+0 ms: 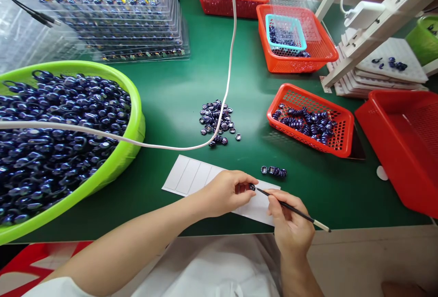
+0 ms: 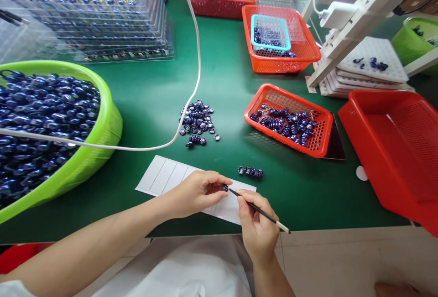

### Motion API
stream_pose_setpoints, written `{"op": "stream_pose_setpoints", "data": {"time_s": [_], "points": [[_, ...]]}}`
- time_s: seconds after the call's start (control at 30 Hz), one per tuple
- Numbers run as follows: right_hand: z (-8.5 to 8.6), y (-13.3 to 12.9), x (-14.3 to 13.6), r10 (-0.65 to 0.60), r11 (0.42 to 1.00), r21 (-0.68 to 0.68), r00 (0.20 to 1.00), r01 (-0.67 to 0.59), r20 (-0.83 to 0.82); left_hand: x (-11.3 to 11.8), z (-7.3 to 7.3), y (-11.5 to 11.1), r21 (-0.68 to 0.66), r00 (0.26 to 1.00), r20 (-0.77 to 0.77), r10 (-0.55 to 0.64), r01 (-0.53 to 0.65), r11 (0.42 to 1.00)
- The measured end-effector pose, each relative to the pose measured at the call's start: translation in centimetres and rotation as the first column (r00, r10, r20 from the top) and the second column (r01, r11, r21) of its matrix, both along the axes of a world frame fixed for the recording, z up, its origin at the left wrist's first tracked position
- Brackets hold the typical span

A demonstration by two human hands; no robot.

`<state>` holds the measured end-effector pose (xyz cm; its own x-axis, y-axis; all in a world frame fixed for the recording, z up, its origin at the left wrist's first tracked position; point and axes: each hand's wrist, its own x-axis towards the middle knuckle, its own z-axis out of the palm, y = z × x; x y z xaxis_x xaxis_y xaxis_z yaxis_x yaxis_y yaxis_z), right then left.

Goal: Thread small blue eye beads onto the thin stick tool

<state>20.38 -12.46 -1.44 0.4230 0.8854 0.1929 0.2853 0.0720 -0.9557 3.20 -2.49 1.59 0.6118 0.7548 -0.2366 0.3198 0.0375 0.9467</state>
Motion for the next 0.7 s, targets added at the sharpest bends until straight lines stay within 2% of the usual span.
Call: {"op": "stream_pose_setpoints", "data": {"time_s": [0.17,0.3,0.43,0.5,0.7], "points": [[-0.58,-0.18,0.15,0.044,0.999,0.024,0.999,-0.045,0.027,0.06,-0.14,-0.10,-0.009,1.000,0.008,0.018,-0.018,1.000],[-0.58,-0.09,0.60,0.181,0.979,0.083,0.982,-0.185,0.060,0.17,-0.19,-0.13,-0.014,0.999,0.014,0.041,-0.041,0.999],[-0.16,-0.08,0.83,0.276,0.943,0.136,0.942,-0.304,0.193,0.19,-0.07,-0.08,-0.052,0.998,0.010,0.069,-0.069,0.996],[-0.13,-0.19,0.78,0.251,0.947,0.150,0.946,-0.285,0.207,0.16,0.02,-0.07,-0.075,0.997,0.013,0.071,-0.070,0.995],[-0.49,-0.27,0.43,0.141,0.975,0.159,0.986,-0.153,0.088,0.14,0.02,-0.11,-0.063,0.999,0.032,0.034,-0.032,0.998]]}}
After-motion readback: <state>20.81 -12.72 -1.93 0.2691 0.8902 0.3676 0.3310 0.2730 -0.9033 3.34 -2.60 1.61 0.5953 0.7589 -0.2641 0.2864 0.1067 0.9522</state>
